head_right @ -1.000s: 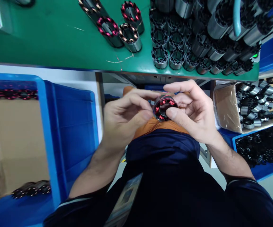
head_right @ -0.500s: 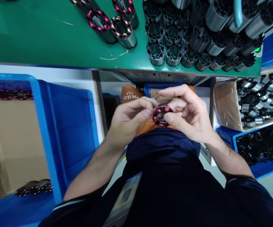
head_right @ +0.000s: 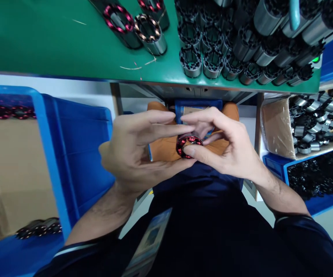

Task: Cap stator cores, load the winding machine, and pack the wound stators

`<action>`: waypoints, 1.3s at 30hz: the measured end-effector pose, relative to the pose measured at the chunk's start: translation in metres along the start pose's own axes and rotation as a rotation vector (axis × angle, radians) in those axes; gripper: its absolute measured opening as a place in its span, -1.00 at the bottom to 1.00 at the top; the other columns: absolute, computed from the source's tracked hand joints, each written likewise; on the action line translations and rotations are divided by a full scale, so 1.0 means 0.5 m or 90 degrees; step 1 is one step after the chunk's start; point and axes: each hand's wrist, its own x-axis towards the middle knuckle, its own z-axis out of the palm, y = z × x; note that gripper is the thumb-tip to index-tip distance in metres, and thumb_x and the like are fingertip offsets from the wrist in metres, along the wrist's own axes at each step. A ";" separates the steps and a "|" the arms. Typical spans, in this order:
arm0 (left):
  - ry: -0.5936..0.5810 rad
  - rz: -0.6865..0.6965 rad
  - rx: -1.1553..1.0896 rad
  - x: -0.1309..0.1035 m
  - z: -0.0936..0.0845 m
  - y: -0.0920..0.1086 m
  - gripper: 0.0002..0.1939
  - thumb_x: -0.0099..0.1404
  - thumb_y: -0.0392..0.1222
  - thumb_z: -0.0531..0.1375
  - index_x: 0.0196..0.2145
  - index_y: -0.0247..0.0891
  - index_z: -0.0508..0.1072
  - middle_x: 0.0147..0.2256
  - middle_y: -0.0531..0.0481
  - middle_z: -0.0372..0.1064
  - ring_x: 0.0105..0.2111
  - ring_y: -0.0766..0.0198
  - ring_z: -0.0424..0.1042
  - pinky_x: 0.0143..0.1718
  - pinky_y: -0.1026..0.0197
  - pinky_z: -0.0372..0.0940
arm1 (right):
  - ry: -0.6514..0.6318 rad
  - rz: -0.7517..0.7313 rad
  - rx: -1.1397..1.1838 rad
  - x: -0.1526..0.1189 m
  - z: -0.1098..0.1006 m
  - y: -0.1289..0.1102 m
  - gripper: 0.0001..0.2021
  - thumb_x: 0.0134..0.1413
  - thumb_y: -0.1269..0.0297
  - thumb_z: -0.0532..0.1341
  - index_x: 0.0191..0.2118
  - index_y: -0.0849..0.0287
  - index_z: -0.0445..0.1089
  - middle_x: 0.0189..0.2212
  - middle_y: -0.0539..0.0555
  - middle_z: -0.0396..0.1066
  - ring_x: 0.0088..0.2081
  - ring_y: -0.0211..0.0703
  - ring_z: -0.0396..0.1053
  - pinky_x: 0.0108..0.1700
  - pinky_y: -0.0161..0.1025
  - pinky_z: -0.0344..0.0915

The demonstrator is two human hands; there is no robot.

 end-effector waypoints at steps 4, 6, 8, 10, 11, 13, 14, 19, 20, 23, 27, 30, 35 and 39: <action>0.028 0.097 0.060 0.005 0.003 -0.006 -0.58 0.48 -0.03 0.57 0.22 0.06 0.67 -0.02 0.13 0.79 -0.14 0.14 0.82 0.07 0.05 0.76 | 0.089 -0.061 -0.072 -0.002 -0.007 -0.002 -0.84 0.27 0.01 0.64 -0.15 -0.12 0.79 -0.25 0.06 0.64 -0.21 0.02 0.59 -0.09 0.04 0.67; 0.065 0.086 0.060 0.007 0.005 -0.007 -0.64 0.43 -0.04 0.60 0.12 0.05 0.71 -0.09 0.13 0.78 -0.19 0.15 0.79 -0.04 0.05 0.74 | 0.182 -0.044 -0.061 -0.002 -0.009 -0.002 -0.89 0.35 0.02 0.60 -0.17 -0.14 0.77 -0.28 0.04 0.63 -0.25 0.01 0.57 -0.09 0.07 0.65; 0.092 0.032 0.053 0.007 0.007 -0.009 -0.69 0.42 0.04 0.60 0.06 0.05 0.74 -0.11 0.11 0.78 -0.18 0.13 0.77 -0.12 0.01 0.68 | 0.278 -0.029 -0.053 -0.003 -0.009 -0.001 -0.90 0.44 0.01 0.53 -0.15 -0.18 0.74 -0.23 0.03 0.63 -0.22 0.01 0.58 -0.05 0.06 0.63; 0.124 0.006 0.046 0.008 0.008 -0.011 -0.65 0.41 0.18 0.59 0.02 0.01 0.75 -0.11 0.09 0.78 -0.19 0.11 0.75 -0.13 -0.05 0.65 | 0.317 -0.047 -0.084 -0.007 -0.005 0.001 -0.87 0.45 -0.04 0.51 -0.13 -0.19 0.73 -0.18 0.05 0.63 -0.14 0.05 0.60 0.03 0.10 0.63; 0.131 -0.006 0.045 0.009 0.008 -0.012 -0.60 0.40 0.23 0.59 0.02 -0.01 0.76 -0.10 0.08 0.79 -0.17 0.10 0.75 -0.11 -0.07 0.65 | 0.305 -0.067 -0.111 -0.011 -0.001 0.002 -0.84 0.41 -0.07 0.54 -0.11 -0.18 0.73 -0.16 0.06 0.64 -0.10 0.09 0.61 0.07 0.13 0.63; 0.131 -0.023 0.037 0.013 0.008 -0.010 -0.55 0.37 0.28 0.60 0.02 -0.04 0.76 -0.08 0.06 0.80 -0.14 0.09 0.76 -0.08 -0.09 0.66 | 0.244 -0.114 -0.150 -0.019 0.009 0.006 -0.74 0.27 -0.09 0.62 -0.04 -0.17 0.76 -0.14 0.10 0.65 -0.05 0.16 0.61 0.11 0.20 0.64; 0.126 -0.025 0.037 0.015 0.008 -0.009 -0.56 0.39 0.27 0.60 0.02 -0.03 0.76 -0.08 0.07 0.80 -0.12 0.09 0.76 -0.08 -0.09 0.67 | 0.213 -0.135 -0.152 -0.022 0.014 0.008 -0.71 0.23 -0.08 0.64 -0.01 -0.18 0.77 -0.14 0.10 0.66 -0.05 0.16 0.61 0.10 0.21 0.64; 0.120 -0.006 0.061 0.017 0.011 0.001 -0.73 0.56 0.15 0.51 0.07 0.04 0.69 -0.05 0.16 0.77 -0.07 0.17 0.75 -0.01 -0.02 0.69 | 0.180 -0.141 -0.142 -0.023 0.019 0.009 -0.86 0.29 -0.03 0.61 -0.13 -0.21 0.79 -0.23 0.09 0.67 -0.13 0.17 0.60 0.08 0.27 0.65; 0.113 -0.012 0.058 0.016 0.013 0.002 -0.72 0.57 0.15 0.50 0.08 0.03 0.67 -0.03 0.14 0.76 -0.04 0.16 0.75 0.03 -0.02 0.68 | 0.183 -0.141 -0.144 -0.021 0.016 0.008 -0.86 0.28 -0.04 0.62 -0.14 -0.21 0.78 -0.25 0.08 0.66 -0.13 0.18 0.60 0.10 0.29 0.65; 0.075 -0.026 0.037 0.017 0.020 0.003 -0.62 0.63 0.25 0.41 0.13 -0.04 0.60 0.04 0.02 0.72 0.06 0.07 0.71 0.10 -0.07 0.65 | 0.206 -0.135 -0.132 -0.014 0.015 0.001 -0.84 0.28 -0.06 0.62 -0.18 -0.19 0.77 -0.27 0.06 0.65 -0.14 0.15 0.60 0.17 0.29 0.65; 0.076 0.024 0.068 0.027 0.027 0.003 -0.74 0.70 0.09 0.32 0.11 -0.09 0.45 -0.02 -0.04 0.63 0.05 0.09 0.64 0.12 -0.07 0.60 | 0.258 -0.031 -0.047 -0.013 0.047 -0.002 -0.76 0.35 -0.11 0.57 -0.22 -0.11 0.73 -0.25 0.07 0.65 -0.14 0.07 0.62 0.10 0.16 0.71; 0.099 0.066 0.080 0.025 0.031 -0.006 -0.76 0.68 0.05 0.34 0.06 -0.10 0.44 -0.04 -0.04 0.60 0.05 0.11 0.61 0.15 -0.03 0.56 | 0.251 0.054 0.083 -0.019 0.084 0.010 -0.76 0.35 -0.12 0.58 -0.08 -0.13 0.78 -0.16 0.04 0.72 -0.11 0.01 0.68 0.03 0.06 0.74; 0.081 0.068 0.118 0.006 0.039 -0.026 -0.66 0.66 0.17 0.38 0.12 -0.09 0.51 0.08 -0.14 0.63 0.09 0.02 0.64 0.18 -0.08 0.53 | 0.228 0.092 0.247 -0.027 0.117 0.035 -0.81 0.30 -0.04 0.62 -0.04 -0.21 0.81 -0.05 -0.01 0.78 0.00 -0.05 0.72 0.15 0.01 0.74; 0.087 0.130 0.246 0.003 0.039 -0.020 -0.75 0.66 0.03 0.35 0.17 -0.05 0.54 0.06 -0.14 0.66 0.00 0.01 0.67 0.02 -0.07 0.56 | 0.230 0.102 0.228 -0.027 0.111 0.039 -0.76 0.31 -0.13 0.60 -0.10 -0.15 0.80 -0.16 0.01 0.74 -0.14 -0.10 0.67 -0.05 -0.09 0.72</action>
